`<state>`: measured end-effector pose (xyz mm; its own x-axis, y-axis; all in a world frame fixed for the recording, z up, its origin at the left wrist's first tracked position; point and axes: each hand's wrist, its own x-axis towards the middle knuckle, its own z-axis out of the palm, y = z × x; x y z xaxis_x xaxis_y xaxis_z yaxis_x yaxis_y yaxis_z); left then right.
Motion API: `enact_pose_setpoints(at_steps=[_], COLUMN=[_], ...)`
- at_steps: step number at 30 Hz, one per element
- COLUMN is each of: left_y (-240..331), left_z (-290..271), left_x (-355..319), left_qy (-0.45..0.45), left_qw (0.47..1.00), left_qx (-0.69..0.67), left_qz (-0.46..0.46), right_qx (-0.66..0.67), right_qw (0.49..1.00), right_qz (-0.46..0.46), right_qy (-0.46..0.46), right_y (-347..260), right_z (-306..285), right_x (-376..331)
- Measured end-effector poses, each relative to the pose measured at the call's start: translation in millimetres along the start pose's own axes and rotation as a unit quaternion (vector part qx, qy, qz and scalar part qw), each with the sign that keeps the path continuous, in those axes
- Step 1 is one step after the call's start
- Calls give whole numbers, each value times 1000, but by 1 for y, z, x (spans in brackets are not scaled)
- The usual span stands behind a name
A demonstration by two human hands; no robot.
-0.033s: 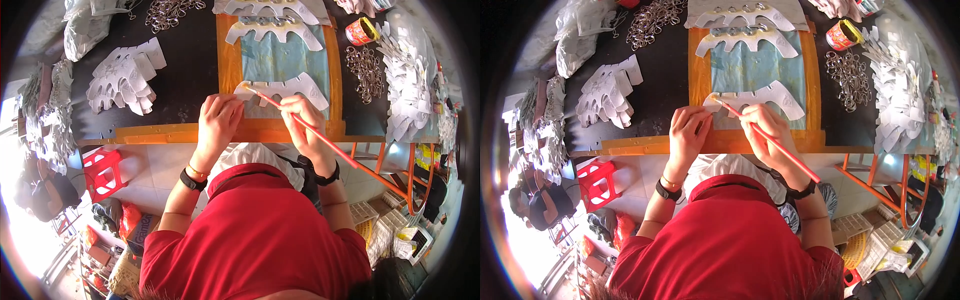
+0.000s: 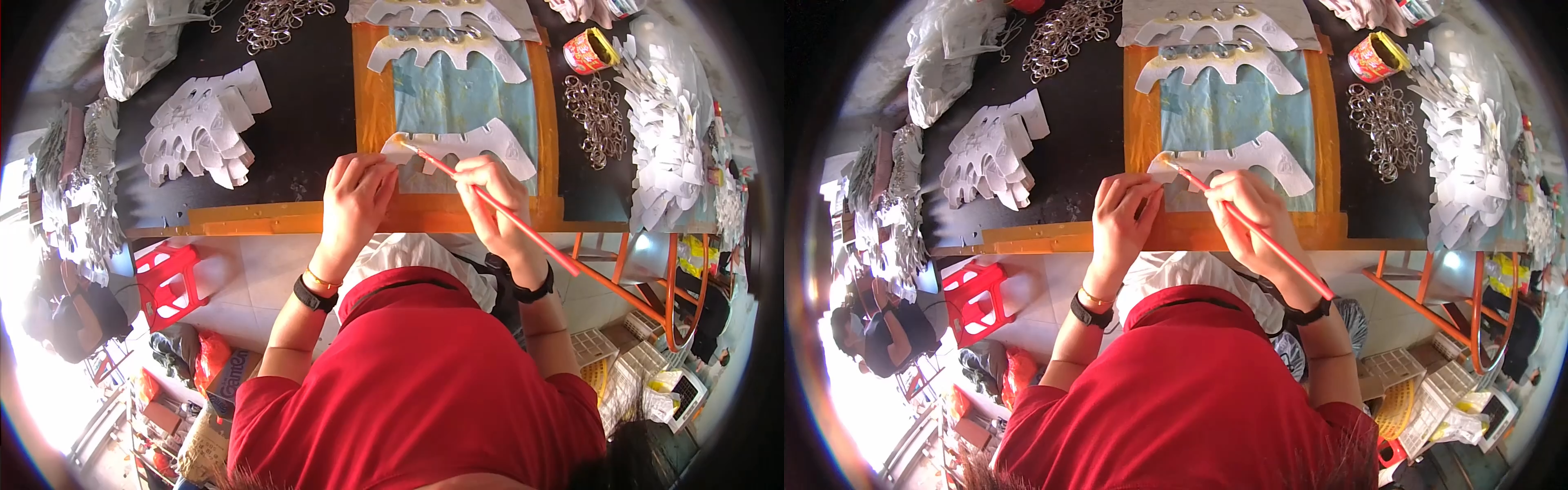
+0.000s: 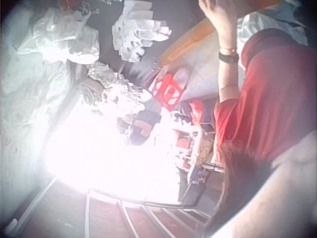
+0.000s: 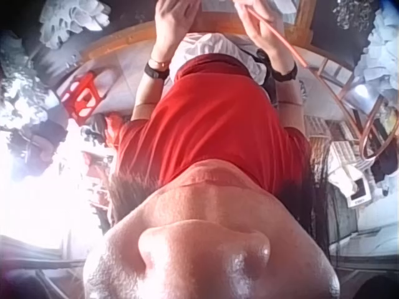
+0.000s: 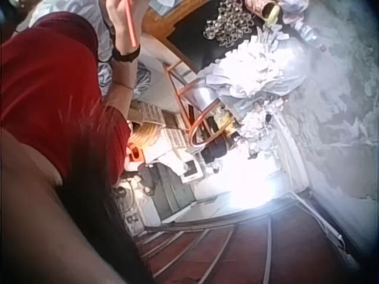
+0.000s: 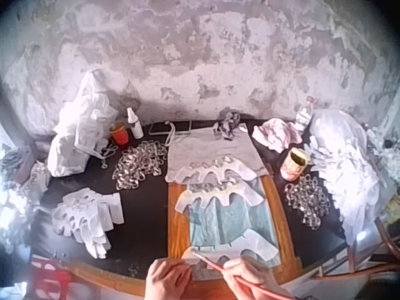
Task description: Applying glue to white shoe components using a brush and a pot of adhesive.
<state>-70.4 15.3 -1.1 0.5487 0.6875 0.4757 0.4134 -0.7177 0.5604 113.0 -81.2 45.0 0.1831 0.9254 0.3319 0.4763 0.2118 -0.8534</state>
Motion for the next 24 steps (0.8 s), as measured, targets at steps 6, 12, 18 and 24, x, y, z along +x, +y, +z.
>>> enact_pose_setpoints(at_steps=[6,12,18,24], left_y=[-1,0,0,-1], left_z=[0,-1,0,0], left_x=[0,1,1,0], left_qy=[-1,-5,-5,-5], left_qw=[1000,1000,1000,1000], left_qx=[-1,3,12,5], left_qz=[0,2,1,1], right_qx=[8,-9,-7,-3], right_qw=[1000,1000,1000,999], right_qz=[22,-10,-22,-30], right_qy=[11,4,-7,-22], right_y=[-3,-3,1,-3], right_z=[-6,-11,-6,-10], right_x=[-1,-2,-2,-3])
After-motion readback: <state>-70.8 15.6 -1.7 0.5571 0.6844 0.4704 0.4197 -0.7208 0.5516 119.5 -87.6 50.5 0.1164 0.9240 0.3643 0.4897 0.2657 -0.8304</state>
